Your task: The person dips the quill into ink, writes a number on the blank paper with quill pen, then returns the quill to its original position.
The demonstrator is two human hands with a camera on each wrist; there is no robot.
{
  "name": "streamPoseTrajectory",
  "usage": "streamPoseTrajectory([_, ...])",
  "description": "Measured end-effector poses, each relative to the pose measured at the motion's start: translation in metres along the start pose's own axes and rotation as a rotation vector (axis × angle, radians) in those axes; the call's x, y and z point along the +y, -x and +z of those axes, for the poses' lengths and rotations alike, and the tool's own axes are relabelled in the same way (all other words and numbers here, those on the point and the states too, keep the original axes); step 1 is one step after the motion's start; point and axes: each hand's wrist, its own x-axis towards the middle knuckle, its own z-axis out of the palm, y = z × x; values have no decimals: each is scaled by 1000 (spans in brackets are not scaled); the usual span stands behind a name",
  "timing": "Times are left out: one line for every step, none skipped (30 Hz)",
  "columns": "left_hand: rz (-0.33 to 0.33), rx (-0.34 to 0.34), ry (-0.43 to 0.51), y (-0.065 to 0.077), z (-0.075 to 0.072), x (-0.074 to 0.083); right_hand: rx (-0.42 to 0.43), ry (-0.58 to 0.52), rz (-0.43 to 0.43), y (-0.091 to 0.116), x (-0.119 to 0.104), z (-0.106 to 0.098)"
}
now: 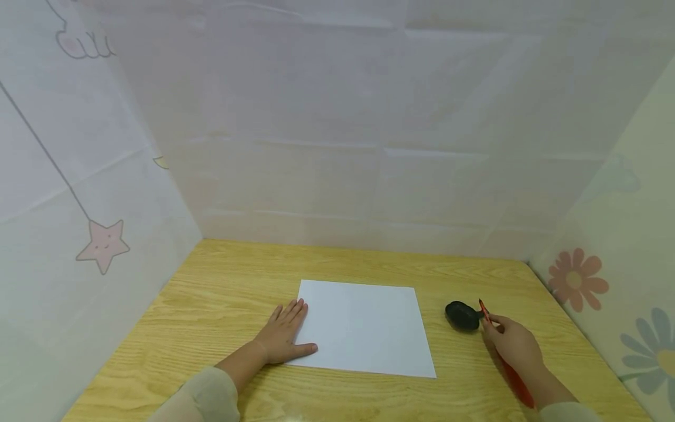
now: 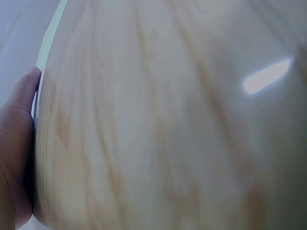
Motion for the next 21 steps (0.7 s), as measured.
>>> streamPoseTrajectory([2,1,-1,0,0,0,5,-9,-3,1,-1,0])
streamPoseTrajectory([5,4,0,1,0,1,9,-19,-3,3,-2,0])
streamPoseTrajectory([6,3,-1,1,-1,1,16,-25,-6,4,-3,-1])
streamPoseTrajectory([8,0,1,1,-1,1,23,-32,-9,5,-4,-1])
streamPoseTrajectory([11,-2,4,2,-1,1,29,-40,-9,6,-5,-2])
streamPoseTrajectory([13,-1,7,2,-1,2,38,-47,-9,8,-7,-4])
streamPoseTrajectory([15,-1,9,2,-1,2,48,-53,-11,9,-9,-5])
streamPoseTrajectory([17,-2,9,2,-1,2,55,-58,-10,9,-10,-6])
streamPoseTrajectory([18,-3,8,2,-1,2,61,-62,-13,10,-11,-7])
streamPoseTrajectory([22,-1,10,2,-1,1,63,-65,-13,11,-12,-7])
streamPoseTrajectory([22,1,6,2,-1,1,65,-68,-13,11,-13,-8])
streamPoseTrajectory([20,0,1,1,0,1,66,-70,-17,11,-13,-8])
streamPoseTrajectory([18,0,-1,1,1,0,67,-73,-20,11,-13,-8])
streamPoseTrajectory([17,3,-2,0,2,-1,69,-73,-25,11,-13,-8])
streamPoseTrajectory([14,4,-5,0,3,-1,72,-75,-30,11,-13,-8])
streamPoseTrajectory([12,6,-6,-1,4,-2,72,-78,-30,11,-12,-8])
streamPoseTrajectory([9,4,-12,-1,6,-3,76,-82,-35,11,-12,-8])
streamPoseTrajectory([7,7,-11,-2,6,-3,78,-88,-39,10,-12,-8])
streamPoseTrajectory([8,11,-9,-2,7,-4,83,-92,-42,10,-12,-8])
streamPoseTrajectory([10,14,-8,-2,8,-4,85,-99,-47,10,-13,-9])
streamPoseTrajectory([10,14,-8,-3,9,-5,86,-106,-51,10,-13,-9])
